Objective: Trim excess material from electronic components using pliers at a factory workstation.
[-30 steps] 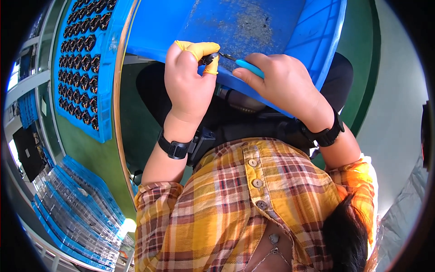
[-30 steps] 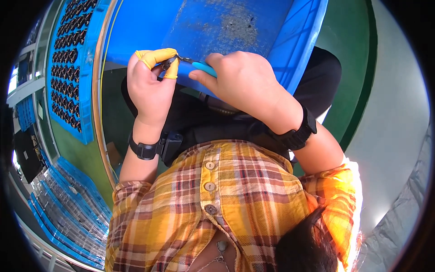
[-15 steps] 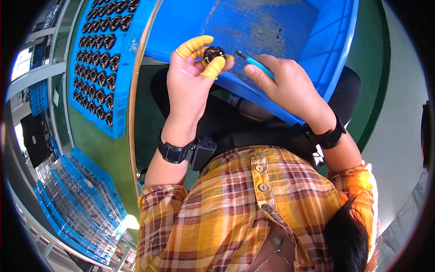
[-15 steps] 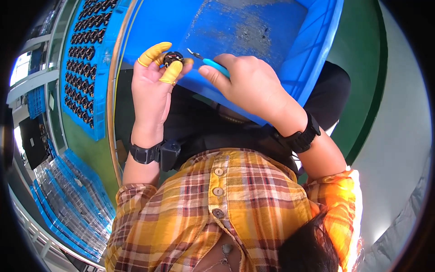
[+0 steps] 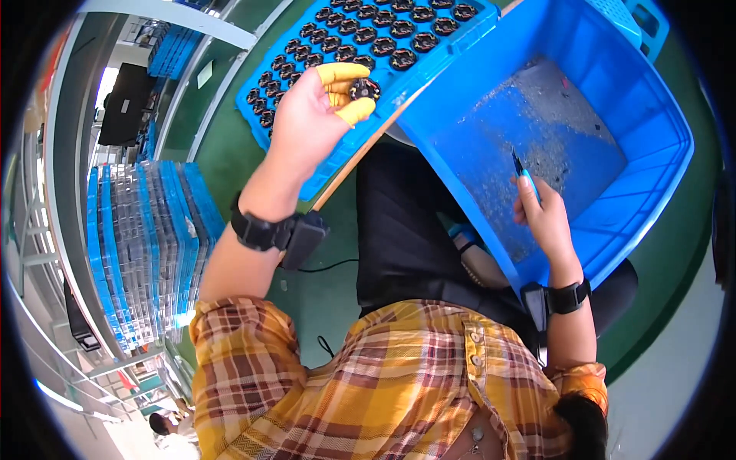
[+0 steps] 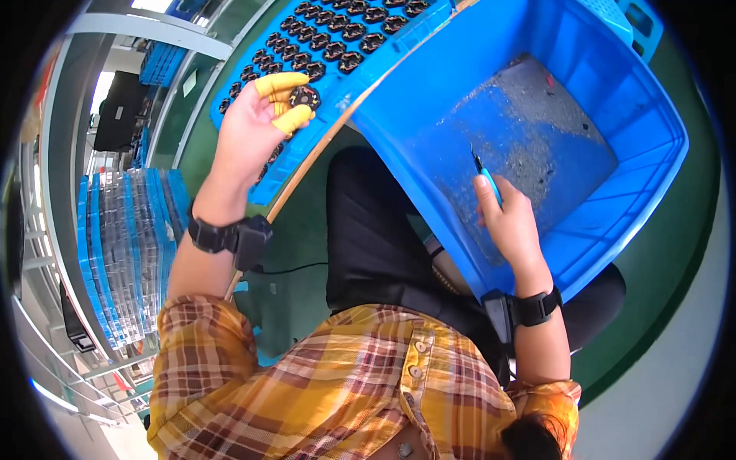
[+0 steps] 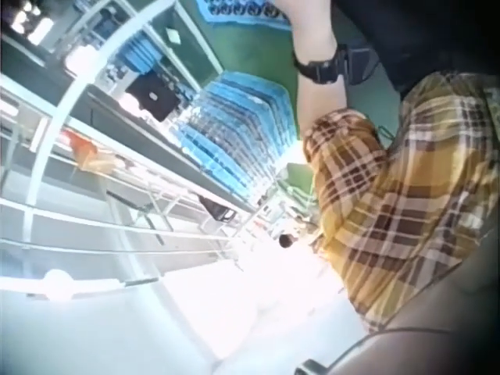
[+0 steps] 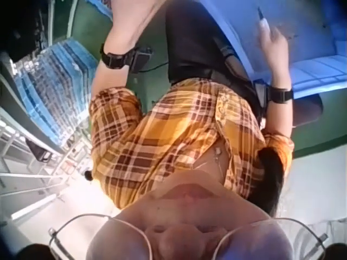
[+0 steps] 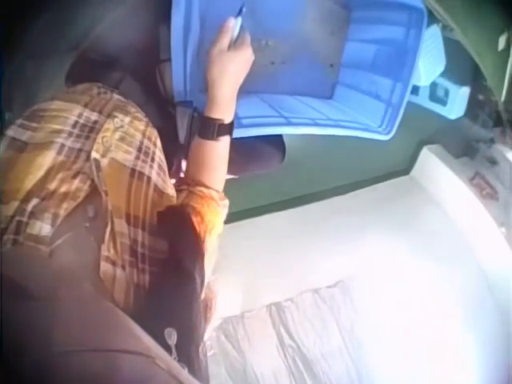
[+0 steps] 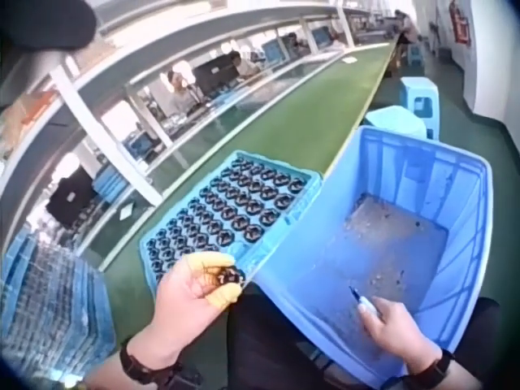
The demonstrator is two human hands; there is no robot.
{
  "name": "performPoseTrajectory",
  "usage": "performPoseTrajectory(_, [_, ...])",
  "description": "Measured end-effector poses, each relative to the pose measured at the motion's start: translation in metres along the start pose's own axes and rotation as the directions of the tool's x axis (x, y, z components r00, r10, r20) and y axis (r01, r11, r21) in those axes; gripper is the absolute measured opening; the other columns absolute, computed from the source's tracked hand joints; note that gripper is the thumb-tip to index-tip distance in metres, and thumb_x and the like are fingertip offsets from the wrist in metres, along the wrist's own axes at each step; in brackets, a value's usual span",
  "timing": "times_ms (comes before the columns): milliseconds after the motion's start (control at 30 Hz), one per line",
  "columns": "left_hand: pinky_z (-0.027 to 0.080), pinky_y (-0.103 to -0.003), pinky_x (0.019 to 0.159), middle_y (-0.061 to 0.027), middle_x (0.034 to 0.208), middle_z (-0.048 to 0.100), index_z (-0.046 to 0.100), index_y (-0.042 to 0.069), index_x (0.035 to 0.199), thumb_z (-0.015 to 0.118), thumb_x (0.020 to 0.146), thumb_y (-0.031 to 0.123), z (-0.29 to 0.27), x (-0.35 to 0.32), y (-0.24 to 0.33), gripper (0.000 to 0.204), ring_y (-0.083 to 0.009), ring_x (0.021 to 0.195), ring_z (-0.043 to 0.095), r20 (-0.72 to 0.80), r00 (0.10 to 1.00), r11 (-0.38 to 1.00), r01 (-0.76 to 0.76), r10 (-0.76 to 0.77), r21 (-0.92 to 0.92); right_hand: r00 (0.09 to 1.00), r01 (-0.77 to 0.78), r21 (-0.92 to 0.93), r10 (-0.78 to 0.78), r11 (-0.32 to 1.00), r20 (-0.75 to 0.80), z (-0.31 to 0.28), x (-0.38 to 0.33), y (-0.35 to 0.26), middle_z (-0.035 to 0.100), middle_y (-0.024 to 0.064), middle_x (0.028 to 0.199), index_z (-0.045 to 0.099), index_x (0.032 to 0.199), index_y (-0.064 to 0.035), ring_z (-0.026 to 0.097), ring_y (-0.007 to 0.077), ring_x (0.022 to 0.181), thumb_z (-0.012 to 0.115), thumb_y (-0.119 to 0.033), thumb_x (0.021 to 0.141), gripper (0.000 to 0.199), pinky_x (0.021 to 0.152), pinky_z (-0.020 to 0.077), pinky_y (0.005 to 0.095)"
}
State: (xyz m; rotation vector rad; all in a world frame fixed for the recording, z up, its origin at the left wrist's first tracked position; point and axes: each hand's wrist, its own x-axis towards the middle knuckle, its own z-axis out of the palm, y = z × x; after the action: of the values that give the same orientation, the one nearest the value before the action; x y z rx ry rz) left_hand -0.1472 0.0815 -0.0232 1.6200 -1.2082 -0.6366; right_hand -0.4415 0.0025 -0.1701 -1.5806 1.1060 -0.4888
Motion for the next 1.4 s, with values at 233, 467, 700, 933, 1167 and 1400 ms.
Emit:
performPoseTrajectory(233, [0.054,-0.027,0.076,-0.0069,0.103,0.066,0.065,0.002,0.112,0.080,0.077,0.004,0.013,0.048,0.003,0.038,-0.0128,0.085,0.064,0.050,0.999,0.869,-0.009,-0.018,0.495,0.999,-0.043,0.021,0.043,0.999,0.012,-0.012,0.006,0.010,0.058,0.0021,0.069,0.065,0.113,0.0012,0.058,0.0096,0.058,0.050,-0.038,0.102,0.043,0.053,0.0462,0.0246])
performPoseTrajectory(467, [0.050,-0.027,0.079,-0.0041,0.099,0.065,0.070,0.008,0.109,0.081,0.076,0.007,0.012,0.050,-0.005,0.035,-0.0137,0.090,0.061,0.081,0.977,0.720,-0.202,0.199,0.663,0.999,-0.042,0.048,0.042,0.998,-0.008,-0.027,0.003,0.011,0.061,0.0060,0.067,0.065,0.112,0.0013,0.061,0.0121,0.057,0.053,-0.045,0.099,0.050,0.056,0.0485,0.0279])
performPoseTrajectory(700, [0.050,-0.025,0.077,-0.0036,0.097,0.065,0.070,0.007,0.107,0.079,0.076,0.003,0.009,0.055,-0.006,0.032,-0.0126,0.087,0.063,0.082,0.969,0.746,-0.232,0.232,0.624,0.998,-0.055,0.052,0.054,0.997,0.025,-0.040,0.004,0.008,0.061,0.0055,0.071,0.065,0.115,0.0002,0.061,0.0112,0.060,0.053,-0.045,0.099,0.050,0.057,0.0491,0.0272])
performPoseTrajectory(933, [0.052,-0.026,0.073,-0.0041,0.091,0.068,0.072,0.007,0.099,0.081,0.074,0.007,0.022,0.054,0.017,0.026,-0.0126,0.080,0.064,0.137,0.980,0.676,-0.201,0.147,0.709,0.998,-0.061,0.053,0.060,0.997,0.018,-0.044,0.003,0.007,0.061,0.0049,0.071,0.065,0.116,0.0005,0.061,0.0110,0.061,0.053,-0.044,0.100,0.049,0.058,0.0493,0.0271])
performPoseTrajectory(1167, [0.052,-0.025,0.069,-0.0036,0.086,0.070,0.072,0.005,0.094,0.080,0.076,0.007,0.014,0.056,0.010,0.020,-0.0112,0.074,0.063,0.059,0.985,0.810,-0.167,0.162,0.563,0.998,-0.056,0.047,0.056,0.997,0.004,-0.044,0.001,0.008,0.061,0.0045,0.071,0.066,0.114,0.0009,0.060,0.0110,0.060,0.054,-0.044,0.099,0.049,0.057,0.0487,0.0267])
performPoseTrajectory(1400, [0.051,-0.025,0.068,-0.0041,0.084,0.069,0.070,0.003,0.091,0.078,0.079,0.007,0.025,0.054,0.019,0.015,-0.0104,0.075,0.063,0.096,0.995,0.772,-0.069,0.011,0.632,0.999,-0.038,0.056,0.038,0.998,-0.010,-0.044,-0.001,0.009,0.061,0.0043,0.070,0.065,0.114,0.0013,0.060,0.0108,0.059,0.054,-0.044,0.099,0.049,0.056,0.0478,0.0265])
